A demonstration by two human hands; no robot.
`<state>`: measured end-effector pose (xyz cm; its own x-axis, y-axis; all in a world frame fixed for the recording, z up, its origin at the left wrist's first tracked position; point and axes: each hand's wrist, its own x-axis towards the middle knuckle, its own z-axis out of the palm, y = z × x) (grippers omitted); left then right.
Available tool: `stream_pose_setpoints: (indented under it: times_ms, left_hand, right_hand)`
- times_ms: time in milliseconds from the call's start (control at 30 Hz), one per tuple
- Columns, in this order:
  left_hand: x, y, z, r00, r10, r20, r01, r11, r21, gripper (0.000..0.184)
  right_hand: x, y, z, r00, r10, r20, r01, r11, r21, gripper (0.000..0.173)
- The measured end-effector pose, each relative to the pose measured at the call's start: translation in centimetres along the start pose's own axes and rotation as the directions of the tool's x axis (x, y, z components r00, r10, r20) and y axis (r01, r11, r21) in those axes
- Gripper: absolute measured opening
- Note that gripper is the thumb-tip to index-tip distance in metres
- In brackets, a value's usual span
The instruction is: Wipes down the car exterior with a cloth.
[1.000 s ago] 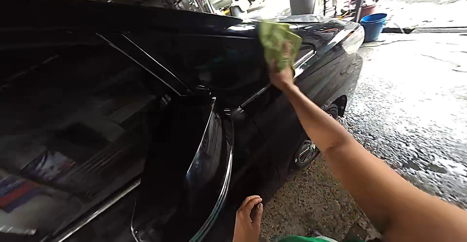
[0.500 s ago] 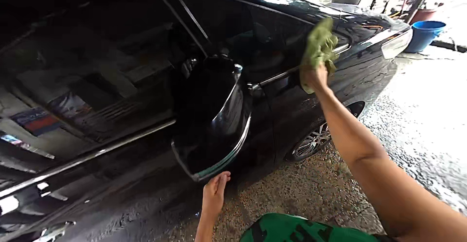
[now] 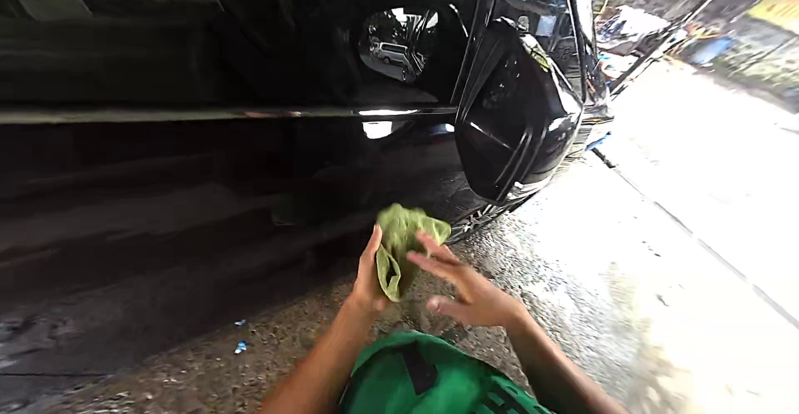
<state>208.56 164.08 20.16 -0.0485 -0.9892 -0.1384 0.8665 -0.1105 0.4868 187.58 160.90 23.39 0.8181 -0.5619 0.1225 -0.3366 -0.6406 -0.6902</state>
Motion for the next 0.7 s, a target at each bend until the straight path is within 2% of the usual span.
stream_pose_setpoints:
  times_ms: [33,100,167,200,267,333,367,400,433,500,567,600,633,700]
  left_hand:
    - [0.1,0.8,1.3,0.998,0.059,-0.023,-0.056,0.993,0.102,0.054]
    - [0.2,1.4,4.2,0.984,0.179,-0.014,-0.162,0.92,0.358,0.046]
    - [0.6,1.6,7.1,0.942,0.255,0.218,-0.335,0.751,0.569,0.042]
    - [1.3,1.6,8.6,0.888,0.276,0.368,-0.455,0.649,0.609,0.044]
    - [3.7,2.4,12.0,0.708,0.31,0.635,-0.695,0.464,0.549,0.054]
    - [8.0,4.5,14.6,0.552,0.384,0.74,-0.825,0.379,0.419,0.059]
    - [10.7,5.4,15.0,0.509,0.412,0.755,-0.847,0.396,0.355,0.059]
    - [13.0,5.9,14.7,0.529,0.429,0.732,-0.829,0.445,0.338,0.056]
    - [14.3,5.9,13.9,0.612,0.429,0.665,-0.765,0.535,0.358,0.049]
    - [13.6,6.0,12.1,0.803,0.391,0.45,-0.572,0.717,0.398,0.03]
    - [10.1,5.6,8.8,0.951,0.217,0.22,-0.29,0.871,0.395,0.033]
    - [8.4,5.2,6.8,0.99,0.102,0.098,-0.132,0.914,0.383,0.041]
    - [7.1,4.9,4.9,1.0,0.016,-0.002,-0.014,0.932,0.362,0.047]
    - [5.3,4.4,1.8,0.987,-0.101,-0.122,0.137,0.932,0.335,0.051]
  right_hand:
    - [-0.9,0.3,-1.2,0.995,0.027,-0.099,-0.023,0.999,0.047,0.078]
    - [-3.5,2.1,-3.1,0.97,0.17,-0.174,-0.141,0.976,0.163,0.074]
    - [-5.8,4.1,-3.5,0.92,0.363,-0.146,-0.322,0.914,0.248,0.067]
    - [-6.5,4.8,-3.0,0.876,0.472,-0.1,-0.433,0.86,0.27,0.06]
    - [-6.8,7.1,-1.8,0.772,0.627,0.099,-0.632,0.745,0.212,0.055]
    - [-5.2,9.5,0.1,0.661,0.679,0.321,-0.718,0.696,0.007,0.06]
    - [-4.0,10.2,1.2,0.616,0.679,0.4,-0.707,0.7,-0.101,0.063]
    - [-2.9,11.0,2.4,0.586,0.663,0.466,-0.673,0.718,-0.176,0.063]
    - [-1.9,11.6,3.6,0.576,0.64,0.509,-0.633,0.743,-0.218,0.06]
    - [0.0,12.9,5.5,0.616,0.583,0.529,-0.567,0.795,-0.215,0.052]
    - [0.5,14.3,7.4,0.681,0.516,0.519,-0.514,0.842,-0.164,0.05]
    - [0.5,14.8,8.3,0.695,0.498,0.519,-0.502,0.853,-0.146,0.05]
    - [0.5,15.0,9.0,0.698,0.495,0.517,-0.502,0.853,-0.14,0.05]
    - [0.2,14.0,9.6,0.697,0.527,0.486,-0.533,0.835,-0.14,0.048]
